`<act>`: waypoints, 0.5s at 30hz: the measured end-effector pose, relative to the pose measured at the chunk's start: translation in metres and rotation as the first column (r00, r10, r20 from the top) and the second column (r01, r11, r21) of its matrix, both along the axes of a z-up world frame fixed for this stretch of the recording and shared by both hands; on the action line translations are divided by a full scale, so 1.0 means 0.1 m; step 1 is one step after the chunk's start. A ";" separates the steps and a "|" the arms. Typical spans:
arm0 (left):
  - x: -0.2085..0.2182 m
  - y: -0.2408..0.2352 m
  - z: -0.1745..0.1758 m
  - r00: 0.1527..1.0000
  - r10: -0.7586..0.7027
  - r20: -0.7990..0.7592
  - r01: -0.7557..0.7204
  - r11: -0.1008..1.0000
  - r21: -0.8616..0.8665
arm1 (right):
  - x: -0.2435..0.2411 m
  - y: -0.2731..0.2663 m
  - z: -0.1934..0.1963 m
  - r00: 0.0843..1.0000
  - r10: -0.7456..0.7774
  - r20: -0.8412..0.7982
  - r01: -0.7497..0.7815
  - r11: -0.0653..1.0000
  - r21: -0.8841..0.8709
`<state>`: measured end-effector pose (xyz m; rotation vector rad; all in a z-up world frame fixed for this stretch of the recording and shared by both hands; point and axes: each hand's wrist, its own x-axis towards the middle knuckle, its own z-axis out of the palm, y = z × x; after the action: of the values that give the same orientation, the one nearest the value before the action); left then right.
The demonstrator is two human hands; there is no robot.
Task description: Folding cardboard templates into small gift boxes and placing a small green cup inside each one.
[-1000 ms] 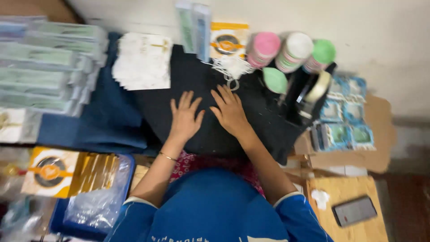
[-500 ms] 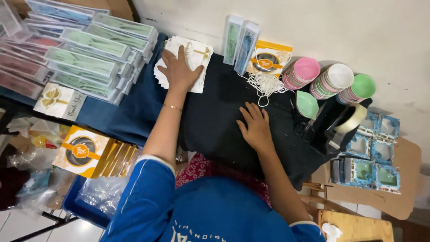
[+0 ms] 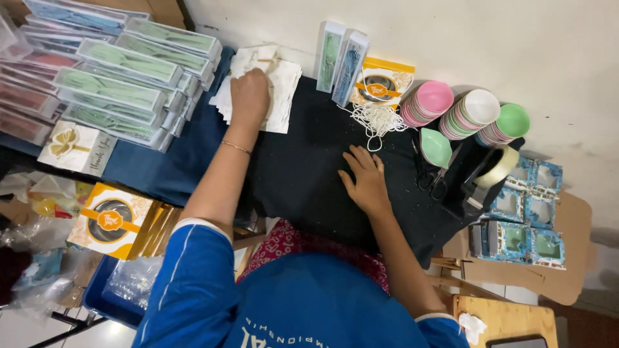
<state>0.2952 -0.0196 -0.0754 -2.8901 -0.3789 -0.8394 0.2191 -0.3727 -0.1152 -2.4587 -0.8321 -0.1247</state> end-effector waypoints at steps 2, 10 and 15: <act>-0.17 0.00 0.23 0.997 -0.016 0.069 0.012 0.998 0.056 | -0.05 0.03 0.08 0.999 0.001 0.053 -0.004 0.999 0.054; -1.27 -0.57 1.49 0.799 -0.204 0.565 0.393 0.889 -0.235 | -0.06 0.02 0.13 0.992 0.016 0.129 -0.036 0.986 0.160; -1.38 -0.70 0.86 0.822 -0.049 0.567 0.568 0.032 -0.822 | 0.17 -0.15 -0.39 0.995 -0.072 0.062 0.041 0.911 0.410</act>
<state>0.1574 -0.0899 0.0108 -4.1808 -0.4157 -1.9344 0.2363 -0.3881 -0.1545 -2.0915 -0.6846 -0.3770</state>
